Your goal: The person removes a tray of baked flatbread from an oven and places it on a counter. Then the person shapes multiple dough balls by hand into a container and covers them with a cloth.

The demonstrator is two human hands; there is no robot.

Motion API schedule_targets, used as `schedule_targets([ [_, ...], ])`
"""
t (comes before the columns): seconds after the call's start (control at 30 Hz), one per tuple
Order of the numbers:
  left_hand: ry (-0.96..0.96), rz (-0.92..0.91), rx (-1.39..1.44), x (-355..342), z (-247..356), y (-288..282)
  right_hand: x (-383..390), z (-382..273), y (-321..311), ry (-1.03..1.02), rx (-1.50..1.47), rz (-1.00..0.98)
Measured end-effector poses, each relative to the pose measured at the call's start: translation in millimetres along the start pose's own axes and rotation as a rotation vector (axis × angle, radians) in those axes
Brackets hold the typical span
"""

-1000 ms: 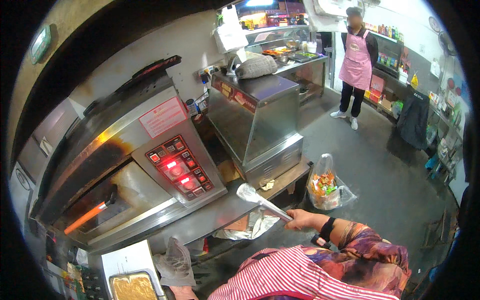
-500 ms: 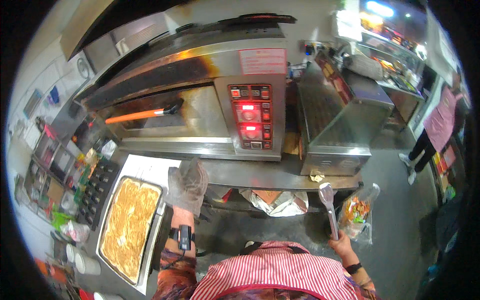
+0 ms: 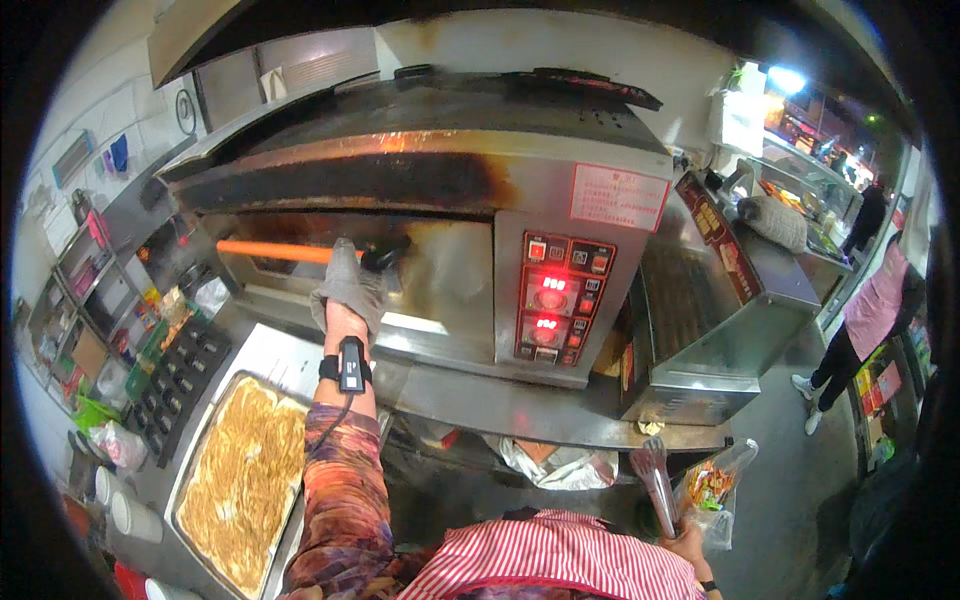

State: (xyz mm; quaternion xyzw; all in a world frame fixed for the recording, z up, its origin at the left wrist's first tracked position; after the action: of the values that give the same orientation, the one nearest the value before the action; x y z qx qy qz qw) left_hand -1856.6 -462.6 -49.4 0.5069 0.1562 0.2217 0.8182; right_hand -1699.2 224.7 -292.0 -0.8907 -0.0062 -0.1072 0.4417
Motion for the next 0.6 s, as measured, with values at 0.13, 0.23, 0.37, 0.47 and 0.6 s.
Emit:
schedule_targets([
  [0.13, 0.135, -0.025, -0.205, -54, 18, -3, 1, -15, 14, -0.026, -0.108, 0.034],
  [0.23, 0.215, -0.038, -0.395, -92, 26, -34, 2, -19, 15, 0.019, -0.038, 0.018],
  [0.37, 0.594, -0.087, -1.035, -106, 44, -58, 12, -30, 14, 0.092, -0.025, 0.033],
  [0.47, 0.538, 0.014, -1.024, -91, 44, -60, 25, -45, 15, -0.061, 0.174, 0.1],
  [0.6, 0.179, 0.339, -0.523, -41, 30, -57, 22, -15, 17, 0.031, 0.073, 0.067],
])
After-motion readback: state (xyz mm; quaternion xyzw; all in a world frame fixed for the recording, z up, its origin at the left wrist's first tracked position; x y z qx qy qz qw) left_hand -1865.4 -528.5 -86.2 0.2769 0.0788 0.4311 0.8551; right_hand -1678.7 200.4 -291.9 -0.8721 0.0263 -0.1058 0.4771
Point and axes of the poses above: each hand's wrist, its own x-axis away from the middle knuckle, its own y-axis out of the palm, z = x × y, the point moved 7 cm from there along -x, towards the middle knuckle, and after that the axes turned 1 degree about z, right-handed, at the moved point
